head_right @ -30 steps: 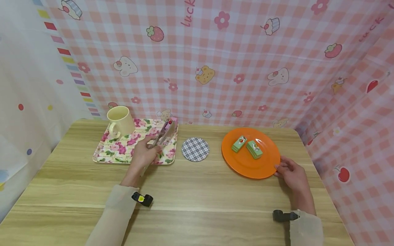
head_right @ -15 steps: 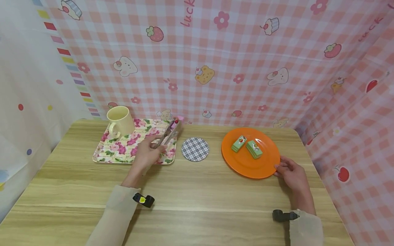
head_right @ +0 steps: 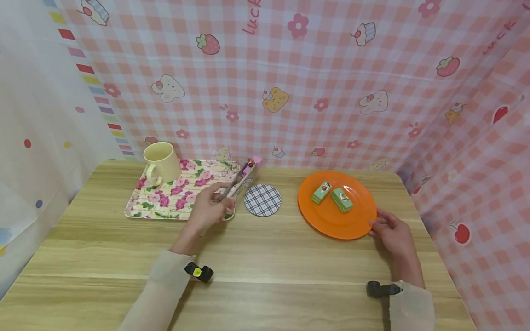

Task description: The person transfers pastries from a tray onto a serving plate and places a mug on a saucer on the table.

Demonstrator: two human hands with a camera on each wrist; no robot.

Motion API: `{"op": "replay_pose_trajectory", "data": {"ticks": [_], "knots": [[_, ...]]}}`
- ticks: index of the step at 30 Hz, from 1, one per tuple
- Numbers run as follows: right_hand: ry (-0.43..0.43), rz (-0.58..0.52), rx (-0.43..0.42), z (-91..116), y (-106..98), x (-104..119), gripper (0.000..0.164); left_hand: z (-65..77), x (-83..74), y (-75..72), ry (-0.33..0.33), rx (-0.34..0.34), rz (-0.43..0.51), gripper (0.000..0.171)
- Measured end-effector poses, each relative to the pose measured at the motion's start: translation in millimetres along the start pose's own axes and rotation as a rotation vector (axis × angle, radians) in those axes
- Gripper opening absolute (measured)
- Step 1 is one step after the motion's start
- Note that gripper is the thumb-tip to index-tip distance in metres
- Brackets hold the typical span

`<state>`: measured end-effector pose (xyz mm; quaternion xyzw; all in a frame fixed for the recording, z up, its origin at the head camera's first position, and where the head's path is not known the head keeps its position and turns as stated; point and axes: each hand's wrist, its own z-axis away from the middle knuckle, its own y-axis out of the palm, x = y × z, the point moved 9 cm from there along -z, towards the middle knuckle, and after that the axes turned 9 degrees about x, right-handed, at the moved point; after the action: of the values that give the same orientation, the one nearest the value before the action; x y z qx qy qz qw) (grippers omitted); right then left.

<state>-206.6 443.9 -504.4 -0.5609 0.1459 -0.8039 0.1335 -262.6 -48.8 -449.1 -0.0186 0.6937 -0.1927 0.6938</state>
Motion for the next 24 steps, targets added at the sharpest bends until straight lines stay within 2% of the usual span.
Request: {"op": "replay_pose_trajectory", "data": {"ticks": [8,17,24], "knots": [[-0.030,-0.018,0.001,1.2,0.3,2.2,0.063,-0.9,-3.2,12.2,0.027,0.021,0.028,0.045],[-0.027,-0.028,-0.003,2.8,0.5,3.4,0.065,0.7,-9.8,28.3,0.043,0.079,0.048,0.047],[-0.018,-0.024,-0.004,2.6,1.1,3.5,0.064,2.8,-10.0,38.5,0.029,0.096,0.026,0.048]]}}
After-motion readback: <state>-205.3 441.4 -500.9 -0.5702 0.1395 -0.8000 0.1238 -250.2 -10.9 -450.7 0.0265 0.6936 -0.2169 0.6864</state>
